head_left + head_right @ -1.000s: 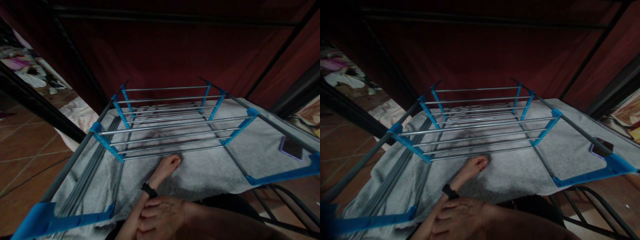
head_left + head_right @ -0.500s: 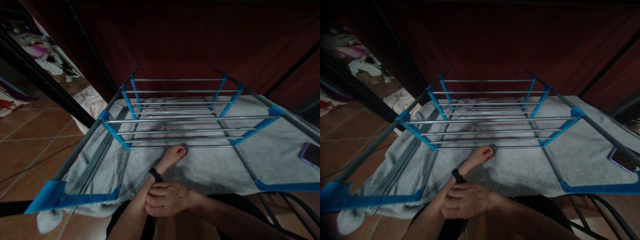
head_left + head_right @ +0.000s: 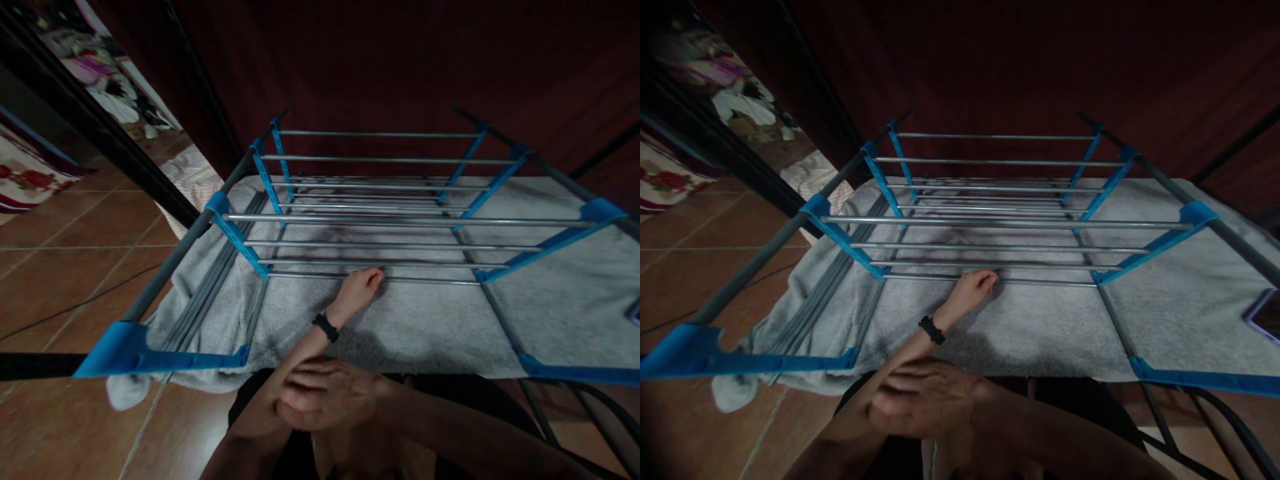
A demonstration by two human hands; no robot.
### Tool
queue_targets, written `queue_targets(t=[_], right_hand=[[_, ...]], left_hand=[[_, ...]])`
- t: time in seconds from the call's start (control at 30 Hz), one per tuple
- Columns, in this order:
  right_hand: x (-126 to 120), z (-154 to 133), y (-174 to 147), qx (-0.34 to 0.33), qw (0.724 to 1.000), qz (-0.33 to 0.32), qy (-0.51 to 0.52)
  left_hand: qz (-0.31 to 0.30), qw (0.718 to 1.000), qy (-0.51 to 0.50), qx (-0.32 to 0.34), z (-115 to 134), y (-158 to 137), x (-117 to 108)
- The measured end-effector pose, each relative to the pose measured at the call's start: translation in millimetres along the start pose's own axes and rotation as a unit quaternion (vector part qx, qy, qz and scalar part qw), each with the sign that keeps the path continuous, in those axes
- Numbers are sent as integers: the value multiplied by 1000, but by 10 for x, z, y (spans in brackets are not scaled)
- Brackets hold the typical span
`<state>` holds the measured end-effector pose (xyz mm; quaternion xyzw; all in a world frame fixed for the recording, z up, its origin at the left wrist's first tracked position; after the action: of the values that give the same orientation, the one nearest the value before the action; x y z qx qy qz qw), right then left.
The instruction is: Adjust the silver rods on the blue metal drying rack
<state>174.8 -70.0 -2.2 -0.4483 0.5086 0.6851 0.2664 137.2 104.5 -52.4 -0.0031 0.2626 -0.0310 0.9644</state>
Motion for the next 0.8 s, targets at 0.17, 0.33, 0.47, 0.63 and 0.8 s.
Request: queue_targets(t=[0.17, 0.33, 0.47, 0.63, 0.8], right_hand=[[71, 90, -62, 14, 1000, 13, -21], [151, 137, -287, 12, 998, -43, -51], [63, 73, -182, 6, 998, 10, -58], [166, 97, -274, 17, 998, -20, -50], [128, 235, -612, 130, 991, -4, -19]], left_hand=[[22, 997, 43, 58, 87, -20, 13], [35, 995, 63, 68, 86, -9, -82], [63, 987, 141, 38, 35, 25, -111], [36, 960, 258, 105, 48, -12, -35], [2, 942, 309, 128, 51, -63, -30]])
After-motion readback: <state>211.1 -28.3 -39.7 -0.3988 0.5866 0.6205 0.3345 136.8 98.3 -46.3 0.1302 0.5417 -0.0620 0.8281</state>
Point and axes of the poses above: each hand's wrist, its own y-axis towards the middle knuckle, its own x-axis out of the palm, z = x × y, the point moved 5 cm from there along y, towards the middle knuckle, and after that the axes turned 3 degrees about -x, right-handed, at the moved point
